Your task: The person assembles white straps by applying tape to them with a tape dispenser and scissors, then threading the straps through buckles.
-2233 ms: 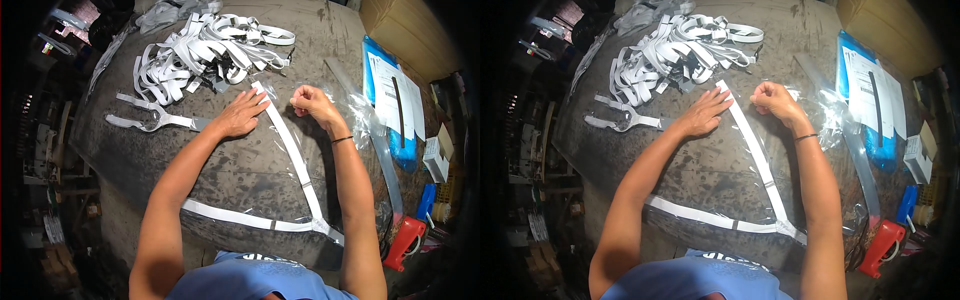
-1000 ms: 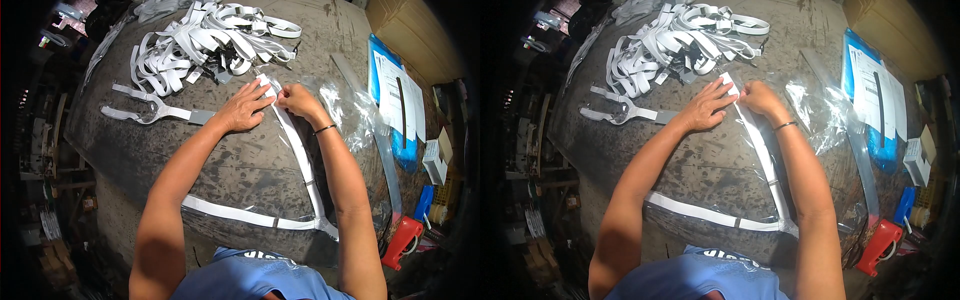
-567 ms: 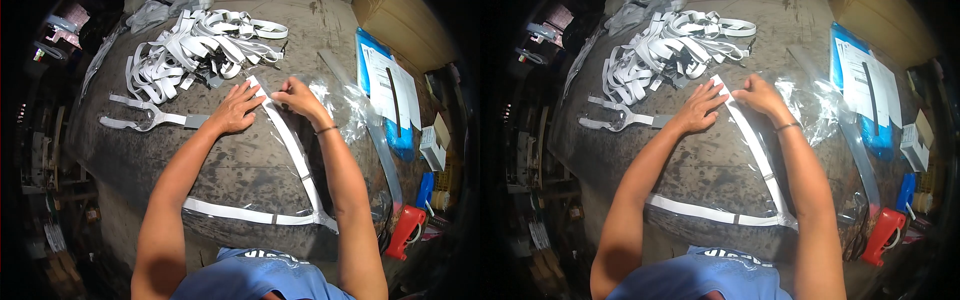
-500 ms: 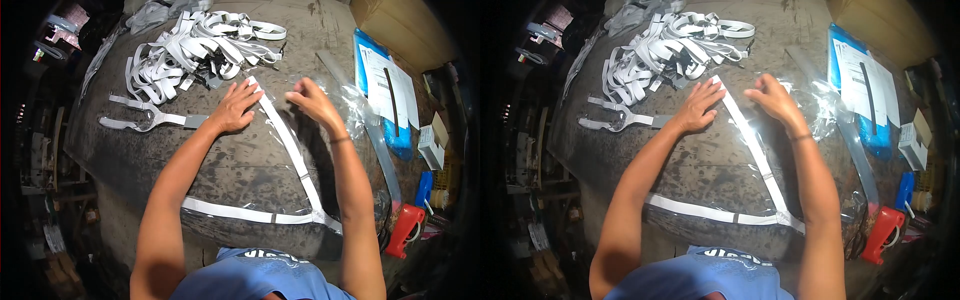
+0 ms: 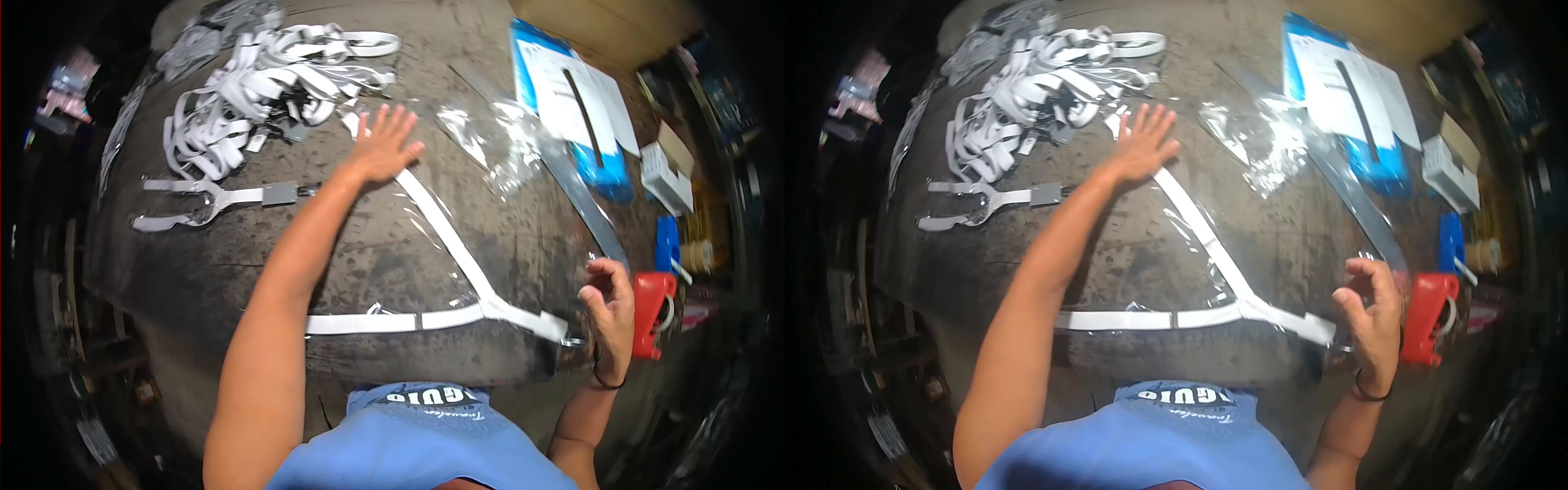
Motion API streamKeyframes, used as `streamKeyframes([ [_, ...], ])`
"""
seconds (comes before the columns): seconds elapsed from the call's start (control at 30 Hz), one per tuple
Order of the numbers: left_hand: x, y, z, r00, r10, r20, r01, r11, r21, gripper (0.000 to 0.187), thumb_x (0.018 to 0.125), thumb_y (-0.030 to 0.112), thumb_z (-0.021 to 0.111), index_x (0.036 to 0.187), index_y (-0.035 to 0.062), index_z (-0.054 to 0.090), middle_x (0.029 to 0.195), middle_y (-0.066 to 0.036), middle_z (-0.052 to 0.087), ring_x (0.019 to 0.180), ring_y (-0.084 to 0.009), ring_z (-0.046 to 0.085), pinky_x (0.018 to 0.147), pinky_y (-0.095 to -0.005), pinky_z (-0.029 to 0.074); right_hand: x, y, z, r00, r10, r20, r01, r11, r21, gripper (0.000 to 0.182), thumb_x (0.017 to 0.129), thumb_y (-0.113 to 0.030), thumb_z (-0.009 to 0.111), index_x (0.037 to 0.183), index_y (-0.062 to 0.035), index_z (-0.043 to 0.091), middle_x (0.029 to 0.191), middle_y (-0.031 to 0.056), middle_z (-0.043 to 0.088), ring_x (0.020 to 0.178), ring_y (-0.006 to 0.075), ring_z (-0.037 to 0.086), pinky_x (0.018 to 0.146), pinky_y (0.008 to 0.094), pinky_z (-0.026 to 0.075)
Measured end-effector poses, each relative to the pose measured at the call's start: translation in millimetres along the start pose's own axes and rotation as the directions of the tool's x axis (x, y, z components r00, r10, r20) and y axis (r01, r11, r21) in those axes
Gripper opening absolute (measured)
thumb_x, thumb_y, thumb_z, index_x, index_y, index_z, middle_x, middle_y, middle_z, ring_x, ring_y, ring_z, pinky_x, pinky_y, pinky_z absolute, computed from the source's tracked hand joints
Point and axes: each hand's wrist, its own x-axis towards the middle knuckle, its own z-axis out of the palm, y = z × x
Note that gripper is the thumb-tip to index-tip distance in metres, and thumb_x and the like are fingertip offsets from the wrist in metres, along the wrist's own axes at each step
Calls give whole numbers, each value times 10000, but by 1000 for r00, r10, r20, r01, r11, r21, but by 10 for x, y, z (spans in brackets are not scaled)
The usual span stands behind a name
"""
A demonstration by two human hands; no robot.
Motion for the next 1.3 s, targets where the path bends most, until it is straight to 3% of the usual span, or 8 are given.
streamKeyframes([
  [0.17, -89, 177, -246, 921, 19, -389, -132, 955, -266, 704, 986, 567, 334, 1540, 156, 195, 1594, -178, 145, 1476, -372, 73, 1163, -526, 72, -347, 215, -443, 979, -150, -135, 93, 930, -354, 207, 849, -72, 646, 1044, -7, 619, 954, 65, 585, 905, 170, 565, 816, 282, 445],
  [0.33, -806, 748, -573, 926, 255, -277, -346, 866, -360, 698, 965, 549, 438, 1481, 88, 348, 1561, -220, 221, 1459, -395, 147, 1171, -451, 146, -512, 577, -470, 979, -197, -46, 138, 818, -558, 147, 851, -83, 622, 976, -9, 645, 928, 139, 632, 902, 305, 594, 800, 370, 463],
  [0.53, -1662, 1071, -657, 952, 219, -214, -290, 870, -398, 712, 910, 457, 598, 1472, 88, 364, 1552, -224, 238, 1447, -403, 191, 1159, -452, 202, -647, 917, 21, 951, -274, 141, 300, 721, -624, 284, 792, -147, 690, 1049, -53, 614, 992, 119, 592, 988, 329, 533, 839, 421, 420],
  [0.73, -2003, 1299, -705, 960, 206, -188, -261, 901, -347, 682, 872, 336, 674, 1455, 107, 403, 1562, -183, 249, 1447, -382, 213, 1156, -449, 222, -533, 1006, 19, 972, 54, 230, 135, 672, -728, 415, 705, -265, 771, 1004, -86, 546, 969, 124, 546, 983, 350, 519, 821, 446, 405],
  [0.9, -2072, 1395, -704, 931, 285, -228, -348, 882, -317, 610, 862, 314, 694, 1394, 96, 487, 1522, -193, 325, 1417, -390, 282, 1133, -445, 281, -519, 902, 28, 933, -223, 282, 359, 556, -750, 311, 749, -186, 725, 957, -84, 518, 923, 111, 548, 888, 337, 562, 742, 439, 447],
  [1.1, -1706, 1846, -808, 751, 473, -461, -581, 805, -121, 550, 832, 370, 721, 1287, 96, 576, 1386, -189, 489, 1302, -381, 440, 1066, -449, 381, -386, -94, -79, 705, -616, 352, 550, 161, -819, 147, 782, -45, 600, 898, -101, 530, 765, 66, 548, 760, 279, 604, 655, 411, 488],
  [1.2, -1399, 2027, -964, 747, 526, -405, -652, 697, -298, 436, 824, 402, 716, 1115, 84, 650, 1171, -172, 620, 1126, -339, 577, 927, -439, 475, -377, -703, -162, 526, -753, 396, 569, -35, -821, 137, 791, -53, 591, 918, -99, 567, 811, 53, 595, 786, 248, 619, 714, 376, 494],
  [1.3, -1363, 2209, -1409, 839, 456, -298, -517, 838, -176, 362, 827, 422, 701, 937, 79, 658, 904, -135, 665, 896, -312, 646, 766, -432, 504, -371, -1305, -363, 375, -841, 391, 522, -157, -839, 112, 805, -82, 606, 914, -90, 580, 865, 67, 605, 821, 252, 611, 731, 372, 488],
])
